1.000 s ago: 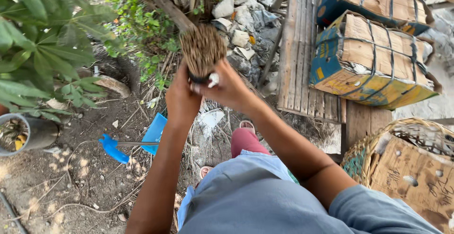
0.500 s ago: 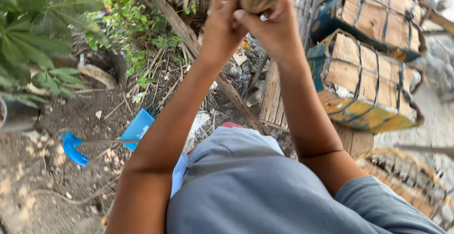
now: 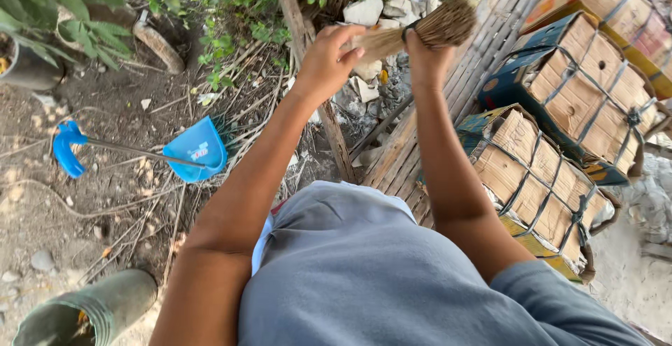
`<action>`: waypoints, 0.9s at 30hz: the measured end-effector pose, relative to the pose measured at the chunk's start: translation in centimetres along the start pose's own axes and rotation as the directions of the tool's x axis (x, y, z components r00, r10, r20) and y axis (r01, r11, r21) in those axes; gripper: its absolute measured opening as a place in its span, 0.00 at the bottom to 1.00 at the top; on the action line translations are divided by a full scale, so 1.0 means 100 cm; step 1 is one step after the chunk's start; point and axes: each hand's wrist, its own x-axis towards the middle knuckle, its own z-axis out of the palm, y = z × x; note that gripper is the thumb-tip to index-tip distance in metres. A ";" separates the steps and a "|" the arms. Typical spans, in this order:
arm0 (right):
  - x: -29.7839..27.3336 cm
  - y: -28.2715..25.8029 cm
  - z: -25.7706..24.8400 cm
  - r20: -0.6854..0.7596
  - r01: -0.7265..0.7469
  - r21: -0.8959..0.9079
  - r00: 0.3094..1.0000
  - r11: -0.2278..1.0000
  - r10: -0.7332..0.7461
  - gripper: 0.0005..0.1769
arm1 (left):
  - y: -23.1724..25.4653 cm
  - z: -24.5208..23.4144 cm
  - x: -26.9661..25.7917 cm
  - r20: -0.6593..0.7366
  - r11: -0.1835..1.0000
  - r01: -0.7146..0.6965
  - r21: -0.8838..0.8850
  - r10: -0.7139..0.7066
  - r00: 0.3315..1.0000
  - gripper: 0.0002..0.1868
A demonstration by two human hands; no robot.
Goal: The person repairs a handheld broom by gathering midrib sticks into a dustpan, bundling them together, and stripping debris from individual sticks by hand.
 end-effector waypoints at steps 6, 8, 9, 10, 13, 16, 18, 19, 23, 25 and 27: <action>-0.037 0.098 0.018 -0.082 -0.207 -0.124 0.977 0.970 0.198 0.15 | -0.004 0.007 -0.015 0.203 0.960 0.244 0.135 -0.268 0.942 0.22; -0.046 0.095 0.016 -0.056 -0.116 -0.185 0.993 0.976 0.108 0.15 | -0.007 0.012 -0.016 0.208 0.961 0.199 0.192 -0.238 0.949 0.23; -0.046 0.086 0.014 -0.045 -0.104 -0.102 0.994 0.989 0.099 0.16 | -0.009 0.016 -0.013 0.215 0.971 0.190 0.146 -0.219 0.952 0.22; -0.045 0.073 0.012 -0.035 -0.090 -0.019 0.995 0.996 0.089 0.17 | -0.011 0.019 -0.009 0.221 0.978 0.181 0.099 -0.199 0.955 0.22; -0.029 0.021 -0.018 -0.033 -0.259 -0.116 0.966 0.959 0.256 0.09 | -0.012 0.032 0.004 0.195 0.938 0.340 0.062 -0.345 0.918 0.26; -0.024 -0.008 -0.032 -0.048 -0.177 0.084 0.982 0.981 0.182 0.15 | -0.016 0.047 0.016 0.186 0.955 0.293 0.038 -0.295 0.937 0.25; -0.032 -0.003 -0.035 -0.024 -0.053 0.029 0.998 0.998 0.053 0.18 | -0.021 0.054 0.019 0.160 0.968 0.248 0.021 -0.248 0.955 0.25; -0.032 0.007 -0.035 0.017 0.074 -0.021 0.997 0.997 -0.073 0.21 | -0.024 0.055 0.021 0.125 0.979 0.205 0.007 -0.204 0.971 0.24; -0.038 0.060 -0.022 -0.043 -0.195 0.094 0.979 0.976 0.199 0.18 | -0.034 0.061 0.020 0.180 0.968 0.249 0.045 -0.253 0.951 0.22; -0.049 0.064 -0.026 -0.078 -0.406 0.029 0.910 0.913 0.407 0.15 | -0.041 0.060 0.019 0.107 0.976 0.210 0.059 -0.215 0.971 0.21; -0.054 0.051 -0.031 -0.104 -0.495 0.179 0.850 0.850 0.517 0.17 | -0.045 0.058 0.019 0.106 0.976 0.212 0.041 -0.215 0.971 0.21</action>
